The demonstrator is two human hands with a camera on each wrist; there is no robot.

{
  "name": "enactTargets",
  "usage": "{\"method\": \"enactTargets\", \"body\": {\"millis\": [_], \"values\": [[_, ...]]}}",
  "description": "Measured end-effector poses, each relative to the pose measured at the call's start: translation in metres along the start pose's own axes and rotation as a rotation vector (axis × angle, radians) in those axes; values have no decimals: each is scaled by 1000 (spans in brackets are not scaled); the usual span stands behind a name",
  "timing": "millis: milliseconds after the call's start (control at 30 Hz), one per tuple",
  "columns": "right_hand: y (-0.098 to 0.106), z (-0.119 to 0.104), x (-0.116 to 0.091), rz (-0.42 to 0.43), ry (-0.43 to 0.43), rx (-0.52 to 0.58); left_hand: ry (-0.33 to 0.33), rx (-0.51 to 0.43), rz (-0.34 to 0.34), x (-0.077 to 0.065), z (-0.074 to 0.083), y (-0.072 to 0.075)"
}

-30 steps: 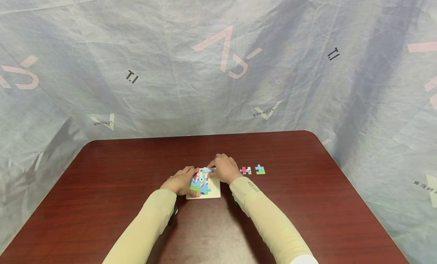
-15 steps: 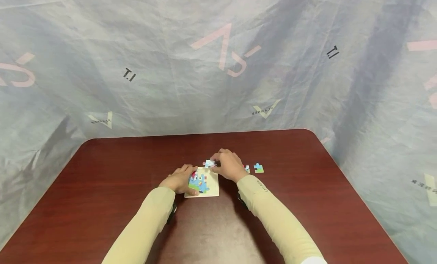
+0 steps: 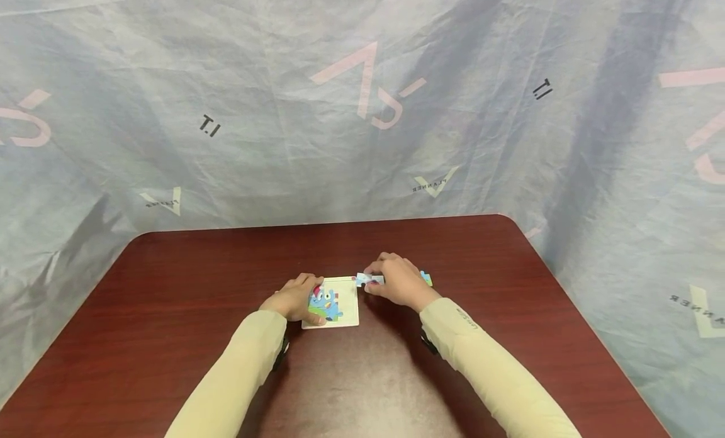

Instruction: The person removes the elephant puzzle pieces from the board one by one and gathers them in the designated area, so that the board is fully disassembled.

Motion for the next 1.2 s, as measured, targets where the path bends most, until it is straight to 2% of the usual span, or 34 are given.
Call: {"method": "enactTargets", "body": {"millis": [400, 600, 800, 1200], "values": [[-10, 10, -26, -65, -40, -18, -2, -13, 8, 1, 0, 0], [-17, 17, -37, -81, -20, -30, -5, -20, 11, 0, 0, 1], [-21, 17, -41, -49, 18, -44, -5, -17, 13, -3, 1, 2], [-26, 18, -40, -51, -30, -63, -13, -25, -1, -3, 0, 1]]}}
Point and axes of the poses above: each hand's wrist, its own x-axis towards the middle knuckle, its own y-axis out of the back of the hand, z = x × y, the point moved 6 cm from there along x, towards the middle knuckle, and after that the axes turned 1 degree about -x, right-handed, at the moved point
